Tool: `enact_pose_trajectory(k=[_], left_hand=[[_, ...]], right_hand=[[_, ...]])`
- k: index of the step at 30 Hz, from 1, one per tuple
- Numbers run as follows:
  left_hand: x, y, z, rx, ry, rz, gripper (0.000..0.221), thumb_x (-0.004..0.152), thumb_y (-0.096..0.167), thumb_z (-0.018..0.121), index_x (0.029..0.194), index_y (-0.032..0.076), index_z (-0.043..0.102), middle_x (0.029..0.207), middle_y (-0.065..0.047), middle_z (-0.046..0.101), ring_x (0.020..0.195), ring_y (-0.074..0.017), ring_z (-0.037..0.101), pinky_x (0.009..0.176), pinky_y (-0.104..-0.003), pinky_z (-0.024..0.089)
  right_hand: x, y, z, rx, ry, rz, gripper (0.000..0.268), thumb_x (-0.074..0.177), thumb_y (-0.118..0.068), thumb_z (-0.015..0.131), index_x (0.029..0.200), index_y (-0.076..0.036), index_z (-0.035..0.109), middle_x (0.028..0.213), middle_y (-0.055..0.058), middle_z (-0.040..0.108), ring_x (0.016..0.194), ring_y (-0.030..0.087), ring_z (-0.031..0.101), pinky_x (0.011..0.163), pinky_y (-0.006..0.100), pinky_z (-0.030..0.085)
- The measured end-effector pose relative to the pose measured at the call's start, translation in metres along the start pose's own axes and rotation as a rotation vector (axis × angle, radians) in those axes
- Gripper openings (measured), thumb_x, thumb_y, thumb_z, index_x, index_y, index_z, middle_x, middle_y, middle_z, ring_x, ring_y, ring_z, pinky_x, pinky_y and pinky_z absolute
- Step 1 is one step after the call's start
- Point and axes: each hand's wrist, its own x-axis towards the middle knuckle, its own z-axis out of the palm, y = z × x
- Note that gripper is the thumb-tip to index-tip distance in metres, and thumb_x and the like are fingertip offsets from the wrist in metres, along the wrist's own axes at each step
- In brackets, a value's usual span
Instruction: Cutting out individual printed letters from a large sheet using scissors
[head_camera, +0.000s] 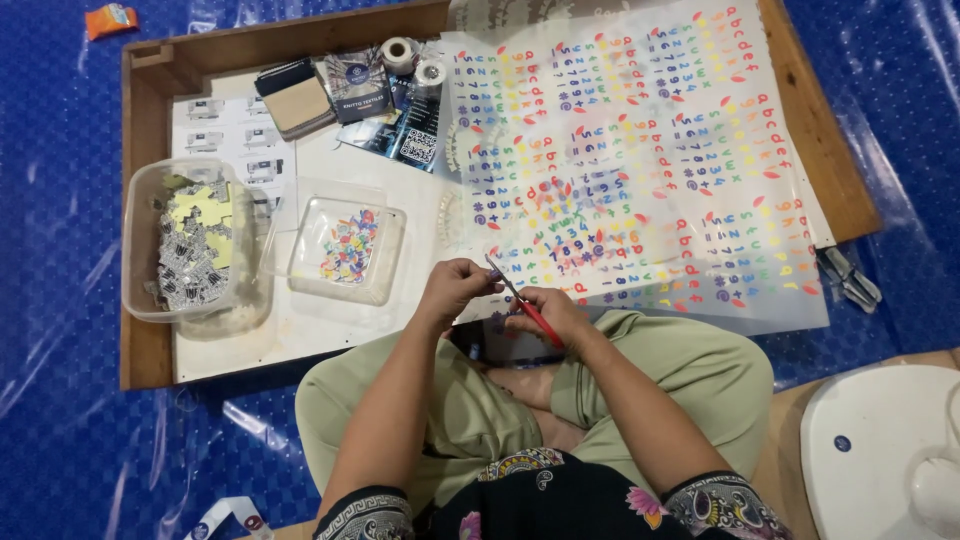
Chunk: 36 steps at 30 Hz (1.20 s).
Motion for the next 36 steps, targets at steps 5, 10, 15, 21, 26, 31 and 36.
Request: enact_pose_trajectory(k=[5,10,15,21,26,31,36], left_hand=[[-0.001,0.001,0.000,-0.020,-0.001,-0.006,0.013,0.079,-0.001,0.072,0.079,-0.013,0.065,0.096,-0.034,0.070,0.079,-0.0369,0.075,0.079,-0.044,0.064],[-0.002,0.003,0.002,-0.021,-0.010,0.012,0.013,0.078,0.000,0.073,0.078,-0.011,0.066,0.094,-0.032,0.071,0.081,-0.0372,0.075,0.080,-0.046,0.064],[0.013,-0.022,-0.011,0.618,-0.175,0.081,0.010,0.080,0.011,0.075,0.084,0.003,0.079,0.077,-0.016,0.076,0.077,-0.0288,0.076,0.077,-0.039,0.057],[0.027,-0.057,-0.015,1.031,-0.306,0.114,0.018,0.079,0.030,0.076,0.085,0.014,0.081,0.079,-0.009,0.077,0.083,-0.0303,0.075,0.076,-0.040,0.056],[0.015,-0.035,-0.005,1.058,-0.268,0.140,0.022,0.082,0.029,0.072,0.091,0.011,0.081,0.080,-0.013,0.076,0.083,-0.0332,0.074,0.076,-0.042,0.056],[0.004,-0.021,0.006,0.908,-0.203,0.145,0.022,0.088,0.019,0.067,0.097,0.005,0.080,0.081,-0.018,0.076,0.080,-0.0350,0.073,0.076,-0.042,0.055],[0.015,-0.048,0.001,0.767,-0.196,0.060,0.024,0.087,0.023,0.071,0.101,0.005,0.081,0.082,-0.017,0.077,0.081,-0.0343,0.072,0.075,-0.043,0.053]], right_hand=[[0.000,-0.002,0.000,-0.063,0.019,0.024,0.027,0.076,-0.031,0.090,0.090,-0.013,0.075,0.044,0.004,0.059,0.040,0.013,0.055,0.044,0.022,0.040],[0.005,0.012,0.000,-0.004,0.090,-0.035,0.027,0.076,-0.025,0.089,0.091,-0.010,0.073,0.046,0.005,0.059,0.042,0.013,0.055,0.047,0.023,0.042],[0.005,0.010,-0.002,0.135,0.307,-0.239,0.046,0.080,-0.013,0.085,0.121,-0.012,0.066,0.096,0.009,0.079,0.085,0.014,0.070,0.079,0.025,0.056],[0.003,0.013,0.000,-0.003,0.187,-0.245,0.042,0.080,-0.006,0.079,0.120,-0.009,0.067,0.091,0.009,0.079,0.084,0.017,0.073,0.082,0.033,0.057],[0.004,0.012,0.004,-0.017,0.192,-0.188,0.040,0.079,-0.004,0.078,0.117,-0.009,0.067,0.084,0.011,0.078,0.080,0.020,0.073,0.080,0.035,0.058],[0.011,0.033,0.005,0.085,0.213,-0.117,0.042,0.076,-0.002,0.078,0.116,-0.009,0.065,0.081,0.011,0.075,0.076,0.019,0.070,0.077,0.035,0.057],[0.007,0.008,0.006,0.318,0.446,-0.084,0.027,0.083,0.001,0.071,0.108,-0.006,0.061,0.072,0.004,0.066,0.067,0.011,0.062,0.067,0.023,0.052]])
